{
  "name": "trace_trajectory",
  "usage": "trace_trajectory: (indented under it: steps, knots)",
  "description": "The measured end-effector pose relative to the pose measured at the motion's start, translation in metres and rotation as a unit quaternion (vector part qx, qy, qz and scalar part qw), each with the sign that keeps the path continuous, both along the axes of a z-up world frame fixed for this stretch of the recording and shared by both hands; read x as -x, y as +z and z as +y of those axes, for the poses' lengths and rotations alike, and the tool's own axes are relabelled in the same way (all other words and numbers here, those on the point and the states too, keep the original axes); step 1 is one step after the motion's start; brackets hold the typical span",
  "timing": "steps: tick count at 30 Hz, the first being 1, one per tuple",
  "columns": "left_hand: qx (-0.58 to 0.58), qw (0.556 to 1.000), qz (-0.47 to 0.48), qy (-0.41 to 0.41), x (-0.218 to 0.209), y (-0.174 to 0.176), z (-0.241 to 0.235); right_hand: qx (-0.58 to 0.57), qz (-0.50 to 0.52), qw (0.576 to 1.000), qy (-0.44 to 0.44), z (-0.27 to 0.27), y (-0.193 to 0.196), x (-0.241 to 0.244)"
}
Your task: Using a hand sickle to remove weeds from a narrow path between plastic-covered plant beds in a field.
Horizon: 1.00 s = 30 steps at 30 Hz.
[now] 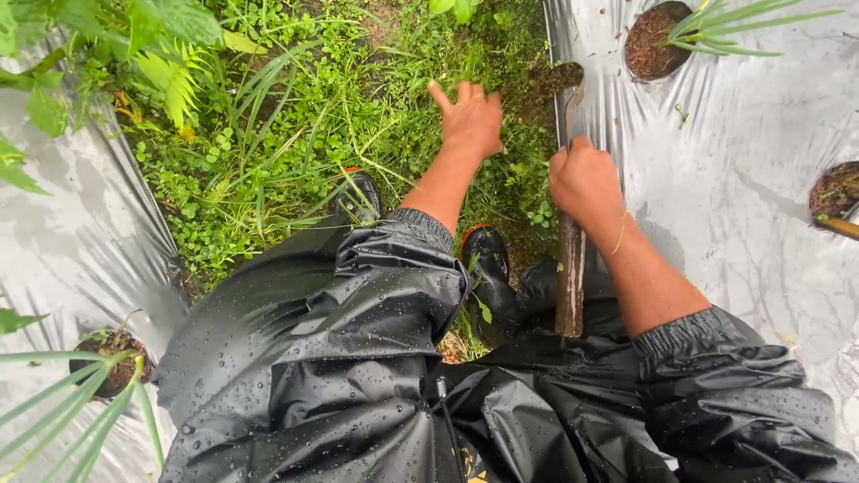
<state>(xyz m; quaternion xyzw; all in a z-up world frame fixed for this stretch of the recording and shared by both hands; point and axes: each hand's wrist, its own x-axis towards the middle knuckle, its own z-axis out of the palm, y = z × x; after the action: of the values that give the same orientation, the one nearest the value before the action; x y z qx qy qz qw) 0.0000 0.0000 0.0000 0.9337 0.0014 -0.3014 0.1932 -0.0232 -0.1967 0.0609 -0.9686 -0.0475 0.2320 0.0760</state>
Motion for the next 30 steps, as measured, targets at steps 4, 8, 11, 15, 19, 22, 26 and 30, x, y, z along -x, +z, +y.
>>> trace_trajectory:
  steps: [4,8,11,15,19,22,26,30]
  knots:
    - [-0.016,0.997,-0.07,-0.027,-0.014,0.008,-0.033,-0.017,-0.042,0.999,0.014,-0.01,0.003,0.01]
    - [0.161,0.976,-0.148,0.016,0.002,-0.073,-0.068,-0.006,-0.031,0.999,-0.039,0.007,0.019,0.03]
    - [0.268,0.958,-0.055,0.082,0.024,-0.103,-0.068,0.027,-0.015,0.998,-0.056,0.002,0.001,0.035]
    - [0.158,0.986,0.009,0.048,0.034,-0.073,-0.053,0.034,-0.002,0.998,-0.062,0.006,-0.006,0.029]
    - [0.09,0.995,-0.026,0.045,0.025,-0.124,-0.076,0.034,0.019,0.998,-0.056,0.01,-0.028,0.031]
    - [0.038,0.996,-0.081,0.002,0.029,-0.126,-0.073,0.048,0.015,0.998,-0.041,0.006,-0.052,0.031]
    - [0.07,0.989,-0.13,0.005,0.035,-0.151,-0.072,0.058,-0.01,0.998,-0.017,0.009,-0.061,0.032]
    - [0.074,0.989,-0.129,0.01,0.037,-0.158,-0.068,0.136,0.008,0.99,0.036,-0.028,-0.131,0.051]
